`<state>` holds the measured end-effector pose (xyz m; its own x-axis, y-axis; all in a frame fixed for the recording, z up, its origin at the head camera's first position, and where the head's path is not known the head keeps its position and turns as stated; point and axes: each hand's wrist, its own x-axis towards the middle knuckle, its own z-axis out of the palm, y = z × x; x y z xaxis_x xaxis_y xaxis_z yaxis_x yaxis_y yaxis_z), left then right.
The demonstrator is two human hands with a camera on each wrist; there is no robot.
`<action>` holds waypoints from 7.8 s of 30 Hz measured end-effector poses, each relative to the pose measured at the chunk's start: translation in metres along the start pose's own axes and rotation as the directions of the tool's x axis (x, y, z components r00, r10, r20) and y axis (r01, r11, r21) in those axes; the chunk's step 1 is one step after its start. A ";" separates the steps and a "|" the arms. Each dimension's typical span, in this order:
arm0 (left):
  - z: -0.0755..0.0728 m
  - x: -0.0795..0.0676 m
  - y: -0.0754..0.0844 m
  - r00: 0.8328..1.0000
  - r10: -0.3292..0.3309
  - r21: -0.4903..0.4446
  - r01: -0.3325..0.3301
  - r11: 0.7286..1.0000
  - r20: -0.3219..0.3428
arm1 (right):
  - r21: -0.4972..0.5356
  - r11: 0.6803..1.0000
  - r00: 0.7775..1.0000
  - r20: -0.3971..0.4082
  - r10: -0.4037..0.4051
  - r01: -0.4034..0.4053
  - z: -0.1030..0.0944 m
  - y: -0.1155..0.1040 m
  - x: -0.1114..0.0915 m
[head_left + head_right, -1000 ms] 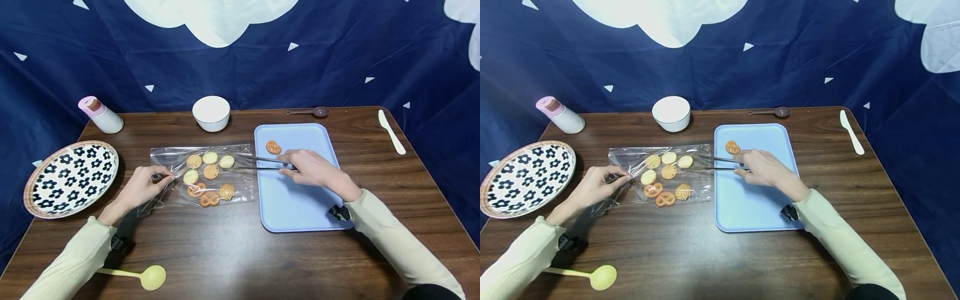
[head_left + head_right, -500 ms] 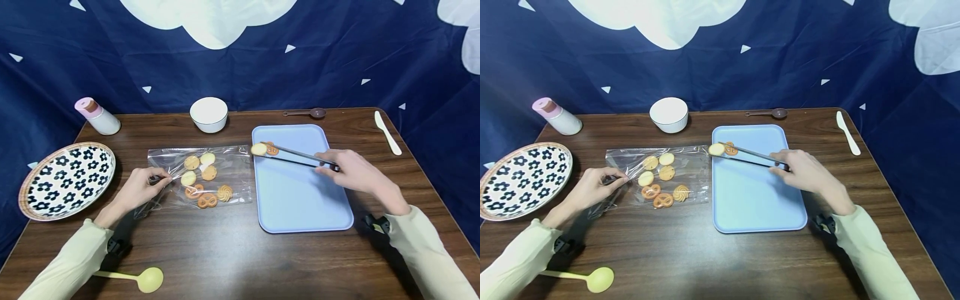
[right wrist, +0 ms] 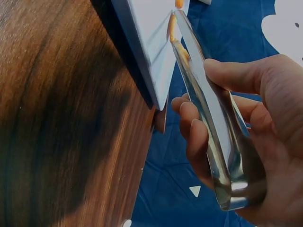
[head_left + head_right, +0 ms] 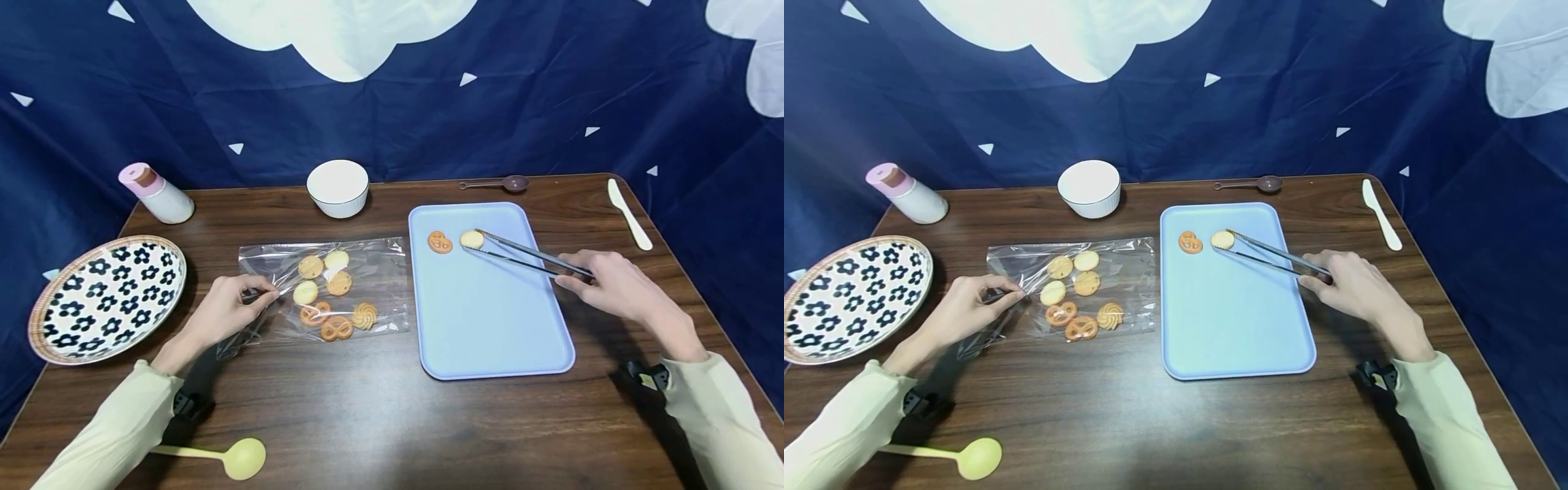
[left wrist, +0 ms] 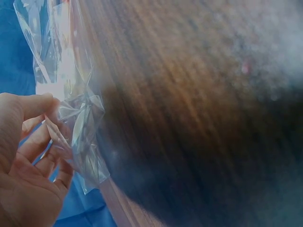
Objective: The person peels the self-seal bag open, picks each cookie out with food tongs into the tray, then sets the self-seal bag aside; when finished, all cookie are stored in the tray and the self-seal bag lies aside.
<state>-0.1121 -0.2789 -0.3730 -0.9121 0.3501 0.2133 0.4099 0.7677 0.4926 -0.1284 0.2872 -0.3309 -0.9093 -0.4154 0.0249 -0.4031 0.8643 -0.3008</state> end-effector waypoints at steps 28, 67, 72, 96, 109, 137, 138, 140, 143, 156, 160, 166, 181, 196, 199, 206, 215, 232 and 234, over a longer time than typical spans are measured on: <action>-0.001 0.000 0.002 1.000 0.016 -0.004 -0.016 1.000 -0.021 | 0.090 0.936 0.936 0.070 -0.346 0.339 0.022 -0.084 0.043; 0.001 0.001 0.000 0.999 0.046 0.014 -0.046 0.999 -0.016 | 0.124 0.889 0.864 0.211 -0.457 0.441 0.035 -0.100 0.063; 0.002 0.000 -0.001 0.998 0.053 0.014 -0.052 0.999 -0.022 | 0.121 0.886 0.866 0.188 -0.463 0.447 0.036 -0.098 0.060; 0.001 0.001 -0.001 0.998 0.065 0.016 -0.065 0.998 -0.011 | 0.063 0.982 0.982 -0.069 -0.176 0.180 -0.013 -0.001 -0.001; 0.001 -0.001 0.000 0.999 0.021 -0.009 -0.022 1.000 -0.042 | -0.030 0.999 0.997 -0.072 0.033 -0.035 -0.011 0.035 -0.025; -0.002 0.000 0.004 0.999 -0.021 -0.035 0.019 0.999 -0.051 | 0.123 0.959 0.964 0.049 -0.261 0.254 0.013 -0.067 0.031; -0.002 0.000 0.004 0.998 -0.020 -0.034 0.018 0.999 -0.052 | 0.129 0.954 0.958 0.057 -0.281 0.272 0.017 -0.072 0.036; -0.001 0.000 0.004 0.998 -0.018 -0.028 0.016 0.999 -0.058 | 0.140 0.946 0.950 0.077 -0.303 0.291 0.023 -0.081 0.045; 0.001 0.002 0.005 0.998 -0.009 -0.026 0.008 1.000 -0.059 | 0.158 0.942 0.942 0.112 -0.315 0.296 0.030 -0.093 0.056; -0.001 0.001 0.005 0.999 -0.013 -0.023 0.011 1.000 -0.048 | 0.141 0.937 0.919 0.193 -0.342 0.319 0.046 -0.129 0.088; -0.001 0.001 0.005 0.999 -0.012 -0.023 0.010 1.000 -0.049 | 0.120 0.935 0.915 0.197 -0.353 0.335 0.048 -0.135 0.094; 0.001 0.000 0.003 0.998 -0.011 -0.016 0.010 1.000 -0.055 | 0.096 0.919 0.900 0.187 -0.393 0.382 0.050 -0.142 0.098; 0.003 -0.003 0.002 0.999 -0.002 -0.042 0.000 0.999 -0.052 | 0.070 0.911 0.903 0.123 -0.411 0.406 0.040 -0.120 0.074; 0.000 -0.003 0.003 1.000 -0.022 -0.058 0.020 0.998 -0.020 | -0.003 0.969 0.968 -0.036 -0.248 0.248 0.001 -0.050 0.000; 0.000 -0.002 0.004 1.000 -0.019 -0.054 0.018 0.998 -0.022 | -0.029 0.971 0.970 -0.055 -0.238 0.236 0.003 -0.040 -0.008; 0.000 -0.003 0.004 0.999 -0.036 -0.041 0.035 0.999 -0.011 | -0.029 0.979 0.979 0.002 -0.202 0.202 0.008 -0.033 -0.013; -0.001 -0.004 0.002 0.999 -0.037 -0.036 0.037 0.999 -0.006 | 0.006 0.970 0.967 -0.084 -0.240 0.242 0.005 -0.033 -0.008; 0.002 -0.003 0.001 0.999 -0.005 -0.053 0.002 0.999 -0.050 | 0.135 0.947 0.944 0.121 -0.308 0.292 0.033 -0.091 0.072; 0.002 -0.004 0.001 0.999 -0.005 -0.050 0.003 0.999 -0.051 | 0.158 0.943 0.940 0.134 -0.314 0.293 0.036 -0.098 0.083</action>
<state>-0.1087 -0.2786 -0.3753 -0.9136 0.3183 0.2532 0.4063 0.7410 0.5346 -0.1606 0.1577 -0.3334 -0.7140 -0.7001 -0.0098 -0.6301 0.6487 -0.4269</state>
